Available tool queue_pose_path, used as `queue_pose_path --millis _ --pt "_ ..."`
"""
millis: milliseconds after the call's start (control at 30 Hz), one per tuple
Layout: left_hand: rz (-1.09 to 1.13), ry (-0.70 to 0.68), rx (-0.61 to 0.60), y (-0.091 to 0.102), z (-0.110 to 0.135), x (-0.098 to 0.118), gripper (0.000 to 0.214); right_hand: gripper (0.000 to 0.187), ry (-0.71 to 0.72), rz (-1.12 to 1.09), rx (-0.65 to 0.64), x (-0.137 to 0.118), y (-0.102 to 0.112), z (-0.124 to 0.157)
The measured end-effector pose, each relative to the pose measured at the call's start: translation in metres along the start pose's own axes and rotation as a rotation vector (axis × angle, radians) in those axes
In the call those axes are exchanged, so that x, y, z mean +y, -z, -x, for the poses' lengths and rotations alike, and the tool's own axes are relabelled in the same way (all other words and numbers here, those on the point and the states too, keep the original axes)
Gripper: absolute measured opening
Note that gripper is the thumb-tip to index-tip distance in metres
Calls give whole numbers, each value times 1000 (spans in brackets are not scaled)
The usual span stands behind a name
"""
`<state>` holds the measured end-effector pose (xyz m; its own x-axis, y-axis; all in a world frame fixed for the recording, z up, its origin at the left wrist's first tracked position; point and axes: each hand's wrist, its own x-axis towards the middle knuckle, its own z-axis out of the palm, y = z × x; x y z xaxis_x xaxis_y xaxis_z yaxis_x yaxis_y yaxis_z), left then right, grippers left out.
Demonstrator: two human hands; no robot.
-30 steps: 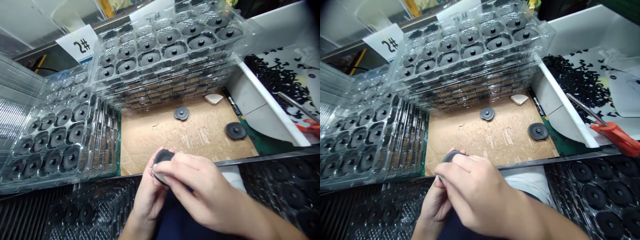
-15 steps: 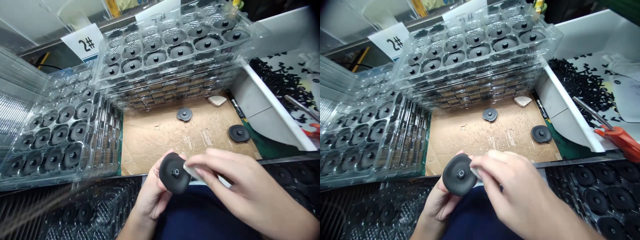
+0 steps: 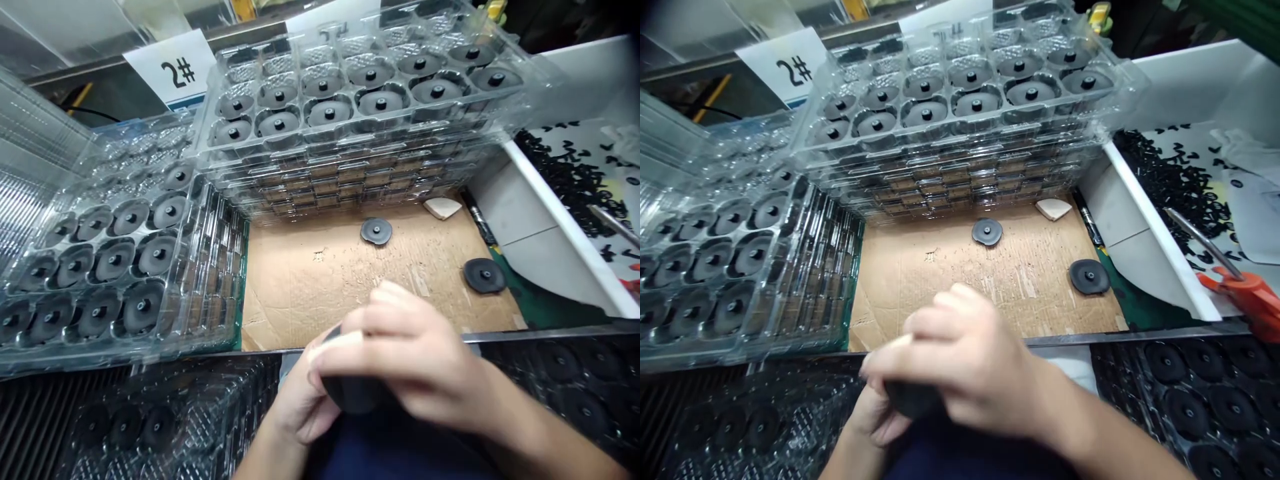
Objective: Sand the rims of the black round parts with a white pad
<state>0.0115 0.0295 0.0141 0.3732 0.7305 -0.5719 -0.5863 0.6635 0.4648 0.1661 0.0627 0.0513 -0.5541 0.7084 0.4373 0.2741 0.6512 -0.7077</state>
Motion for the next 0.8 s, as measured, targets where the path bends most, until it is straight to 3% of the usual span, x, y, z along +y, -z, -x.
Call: queue_pose_path --millis 100,167,300,400,467,533,600,667,733,800 --pt "90 25 -103 9 2 1 40 24 -284 -75 166 6 0 10" --pt "148 19 -114 14 2 2 47 29 -374 -80 222 2 -3 19" --pt "147 -29 -12 22 1 4 55 38 -244 15 106 -12 -13 24" --pt "98 -96 102 25 2 5 64 33 -298 229 10 -14 -16 13" --pt "79 -136 130 26 3 5 65 33 -296 285 16 -14 -16 4" --pt "82 -155 117 27 3 4 65 35 -217 176 71 -10 -18 -2" --pt "92 -166 129 29 2 2 62 31 -237 -1 102 0 -25 -3" --pt "108 -168 170 30 -1 0 64 23 -400 -88 120 17 -34 5" --pt "127 -172 184 32 -3 -2 65 18 -560 -77 134 39 -43 21" --pt "143 -170 165 31 -3 -2 63 18 -619 -36 141 59 -52 40"
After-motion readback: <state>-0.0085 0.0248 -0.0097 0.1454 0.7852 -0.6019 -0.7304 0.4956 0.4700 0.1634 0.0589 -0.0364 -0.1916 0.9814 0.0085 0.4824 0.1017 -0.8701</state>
